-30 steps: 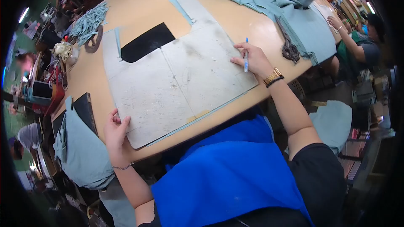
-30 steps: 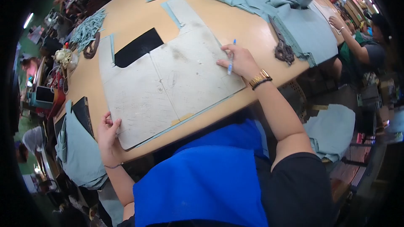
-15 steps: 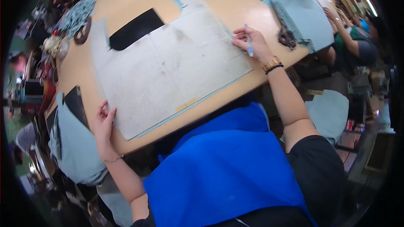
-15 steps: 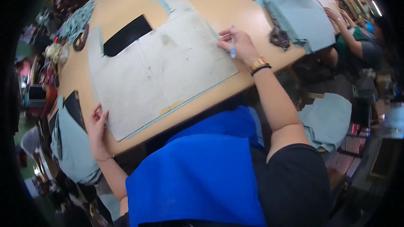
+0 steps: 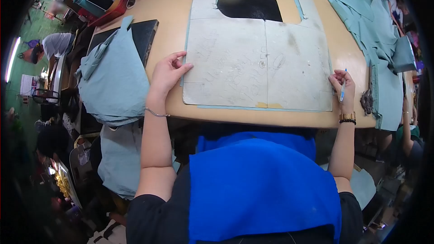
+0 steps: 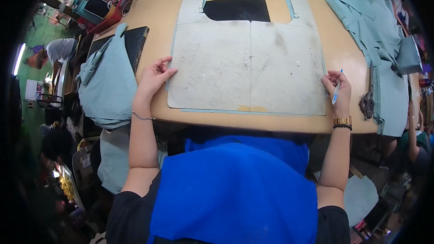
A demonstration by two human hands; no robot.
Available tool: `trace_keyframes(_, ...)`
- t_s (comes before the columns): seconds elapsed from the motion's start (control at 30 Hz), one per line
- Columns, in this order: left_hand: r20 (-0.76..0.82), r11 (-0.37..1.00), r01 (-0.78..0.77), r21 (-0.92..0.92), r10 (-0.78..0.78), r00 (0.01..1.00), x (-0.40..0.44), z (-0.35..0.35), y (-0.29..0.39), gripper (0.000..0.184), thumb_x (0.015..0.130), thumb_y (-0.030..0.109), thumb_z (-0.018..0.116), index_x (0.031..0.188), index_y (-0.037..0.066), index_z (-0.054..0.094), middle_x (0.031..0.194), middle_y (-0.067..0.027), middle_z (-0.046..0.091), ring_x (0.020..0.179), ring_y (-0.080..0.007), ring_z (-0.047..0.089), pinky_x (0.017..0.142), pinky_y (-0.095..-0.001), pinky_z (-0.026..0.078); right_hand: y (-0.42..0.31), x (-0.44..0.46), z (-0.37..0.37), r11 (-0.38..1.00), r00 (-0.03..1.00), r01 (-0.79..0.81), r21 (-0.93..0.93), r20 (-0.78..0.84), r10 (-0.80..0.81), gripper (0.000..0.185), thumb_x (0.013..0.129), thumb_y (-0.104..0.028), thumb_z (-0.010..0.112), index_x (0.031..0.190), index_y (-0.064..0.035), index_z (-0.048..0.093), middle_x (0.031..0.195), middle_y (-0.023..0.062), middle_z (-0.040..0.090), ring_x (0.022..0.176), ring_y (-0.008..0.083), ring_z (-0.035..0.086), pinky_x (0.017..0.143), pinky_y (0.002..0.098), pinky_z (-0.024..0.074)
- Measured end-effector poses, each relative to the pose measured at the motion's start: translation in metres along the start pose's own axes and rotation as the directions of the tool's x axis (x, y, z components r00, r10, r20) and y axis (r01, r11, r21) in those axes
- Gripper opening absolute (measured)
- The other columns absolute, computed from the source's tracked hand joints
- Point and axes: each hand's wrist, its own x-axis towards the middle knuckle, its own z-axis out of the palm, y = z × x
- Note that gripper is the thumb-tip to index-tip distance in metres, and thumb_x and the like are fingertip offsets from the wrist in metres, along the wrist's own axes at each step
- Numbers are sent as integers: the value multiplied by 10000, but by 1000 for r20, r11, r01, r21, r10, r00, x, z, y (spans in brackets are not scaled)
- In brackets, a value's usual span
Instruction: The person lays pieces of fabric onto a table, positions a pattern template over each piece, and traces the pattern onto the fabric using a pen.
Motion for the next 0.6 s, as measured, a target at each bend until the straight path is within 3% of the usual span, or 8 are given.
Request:
trace_keyframes(0.3, -1, 997, -68, 29, 68, 998, 3, -1, -7, 487, 795, 104, 774, 1226, -44, 603, 748, 56, 492, 654, -41, 463, 596, -193, 415, 3, 0, -1, 999, 1000, 10, 34, 18, -11, 275, 809, -2, 744, 1046, -1, 604, 890, 30, 658, 740, 55, 585, 698, 186, 501)
trace_keyframes(0.4, 14, 995, -87, 45, 86, 996, 9, -2, -18, 466, 801, 141, 768, 1213, -16, 617, 751, 40, 495, 658, -54, 484, 599, -211, 422, -8, -5, 2, 1000, 1000, -27, 11, -12, 27, 267, 826, -52, 743, 1055, -24, 610, 869, 7, 635, 717, 47, 570, 611, 181, 485)
trace_keyframes(0.43, -28, 985, -85, 147, 90, 996, 9, 3, -6, 455, 803, 160, 764, 1207, 3, 624, 757, 26, 506, 658, -69, 492, 603, -224, 429, -16, -6, 4, 999, 998, -53, 10, -20, 54, 263, 832, -64, 741, 1058, -30, 612, 863, 1, 629, 713, 45, 566, 590, 179, 478)
trace_keyframes(0.5, -124, 938, -61, 342, 109, 986, 5, 9, 31, 436, 806, 199, 755, 1195, 40, 639, 769, -2, 529, 657, -99, 507, 612, -250, 443, -27, -8, 8, 999, 996, -25, 34, -79, 28, 227, 895, -161, 693, 1075, -48, 614, 845, -11, 612, 684, 30, 540, 539, 167, 443)
trace_keyframes(0.57, -73, 885, -241, 399, 293, 953, 20, 24, 54, 426, 805, 235, 750, 1183, 69, 648, 825, -43, 577, 696, -150, 564, 647, -285, 477, -39, -5, 14, 994, 989, 6, 109, -150, 11, 239, 923, -213, 666, 1090, -51, 613, 843, -10, 613, 677, 24, 529, 534, 161, 433)
trace_keyframes(0.6, -49, 845, -324, 425, 379, 924, 30, 33, 65, 421, 804, 254, 747, 1177, 84, 652, 853, -63, 601, 716, -175, 593, 664, -302, 493, -40, -1, 16, 994, 984, 101, 50, -152, -92, 359, 984, -373, 548, 1133, -51, 607, 847, -8, 614, 671, 28, 511, 531, 163, 430)
